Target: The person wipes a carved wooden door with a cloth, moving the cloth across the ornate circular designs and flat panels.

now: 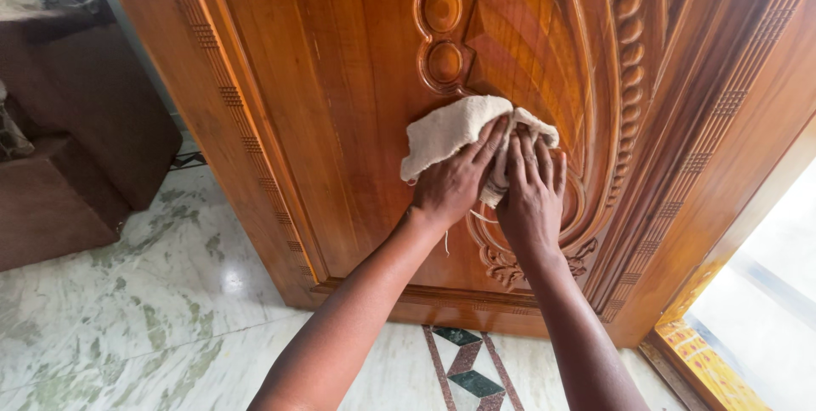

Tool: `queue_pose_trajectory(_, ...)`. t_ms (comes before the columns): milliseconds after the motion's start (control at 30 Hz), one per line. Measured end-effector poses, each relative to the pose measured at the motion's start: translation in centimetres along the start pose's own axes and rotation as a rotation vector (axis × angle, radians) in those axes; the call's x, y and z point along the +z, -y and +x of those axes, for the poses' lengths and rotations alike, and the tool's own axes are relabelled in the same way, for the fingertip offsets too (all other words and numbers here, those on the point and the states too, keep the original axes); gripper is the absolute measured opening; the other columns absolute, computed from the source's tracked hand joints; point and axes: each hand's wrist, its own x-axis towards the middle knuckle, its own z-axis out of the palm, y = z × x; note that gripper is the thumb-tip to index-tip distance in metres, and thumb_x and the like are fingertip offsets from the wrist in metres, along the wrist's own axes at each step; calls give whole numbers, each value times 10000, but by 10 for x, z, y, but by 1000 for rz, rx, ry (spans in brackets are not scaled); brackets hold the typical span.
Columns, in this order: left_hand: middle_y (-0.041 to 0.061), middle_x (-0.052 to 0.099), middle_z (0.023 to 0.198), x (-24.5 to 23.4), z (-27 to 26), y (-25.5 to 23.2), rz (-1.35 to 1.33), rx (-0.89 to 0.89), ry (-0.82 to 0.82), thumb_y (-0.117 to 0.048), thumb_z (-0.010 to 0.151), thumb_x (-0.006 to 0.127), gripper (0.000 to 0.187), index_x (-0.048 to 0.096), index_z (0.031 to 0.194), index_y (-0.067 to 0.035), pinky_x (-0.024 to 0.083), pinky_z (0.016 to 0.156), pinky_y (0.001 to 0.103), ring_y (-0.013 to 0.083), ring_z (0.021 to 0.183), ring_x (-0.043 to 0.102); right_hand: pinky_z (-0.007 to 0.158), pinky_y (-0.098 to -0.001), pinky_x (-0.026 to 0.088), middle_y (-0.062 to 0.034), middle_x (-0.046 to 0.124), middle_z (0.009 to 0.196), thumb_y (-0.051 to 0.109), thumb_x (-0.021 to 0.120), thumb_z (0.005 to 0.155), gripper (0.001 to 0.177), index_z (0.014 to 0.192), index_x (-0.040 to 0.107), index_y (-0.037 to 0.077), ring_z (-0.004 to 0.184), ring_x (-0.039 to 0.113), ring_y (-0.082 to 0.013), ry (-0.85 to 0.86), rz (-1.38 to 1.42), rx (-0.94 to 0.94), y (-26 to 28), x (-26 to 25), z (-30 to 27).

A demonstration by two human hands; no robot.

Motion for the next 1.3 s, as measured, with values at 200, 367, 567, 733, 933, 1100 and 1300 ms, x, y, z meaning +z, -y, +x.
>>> queue_pose_trajectory(200,-50,410,1647,2,-2,15,43,106,-46,-115,1029,509,693,251,1662,-227,592,972,339,215,1212,694,1304,-520,174,-171,382,1661,-78,557,828,781,1586,394,16,1559,304,-346,-84,4,-8,-1,6,-10)
queue_pose_trajectory(367,-64,372,1676,-13,3,34,69,51,-106,-99,1038,516,671,282,1654,-228,619,864,321,204,1083,736,1288,-518,222,-180,385,1654,-108,568,778,817,1571,403,-3,1544,309,-372,-77,27,-58,15,10,9)
queue_pose_trajectory(567,-72,362,1683,-22,2,54,124,-13,-89,-85,1018,528,668,319,1635,-233,634,705,317,193,827,760,1279,-519,277,-193,399,1650,-75,617,848,752,1567,409,-11,1545,329,-388,-122,78,-149,42,16,36)
queue_pose_trajectory(733,-52,404,1639,-34,-2,67,98,-57,-58,-135,1025,581,621,370,1608,-164,626,680,326,195,860,757,1258,-532,256,-191,403,1639,-78,626,821,778,1566,417,10,1526,329,-406,-112,108,-164,61,18,49)
queue_pose_trajectory(933,-66,399,1632,-46,-10,83,122,15,-314,-114,1033,635,608,419,1599,-167,614,936,331,173,1206,698,1287,-548,182,-151,399,1647,-93,617,791,825,1580,411,38,1538,329,-371,-77,47,-230,74,21,62)
queue_pose_trajectory(1100,-66,395,1637,-49,-16,80,109,-62,-262,-122,991,659,662,408,1601,-161,609,944,343,184,1132,706,1276,-575,126,-108,403,1660,-73,627,793,865,1610,394,90,1554,319,-337,-58,-34,-238,76,19,62)
queue_pose_trajectory(1300,-52,315,1710,-38,-14,65,-45,-207,117,-8,1013,527,680,317,1636,-178,608,898,338,214,1083,704,1291,-571,94,-93,366,1687,-49,626,781,918,1640,349,112,1577,294,-311,-61,-63,-104,67,16,47)
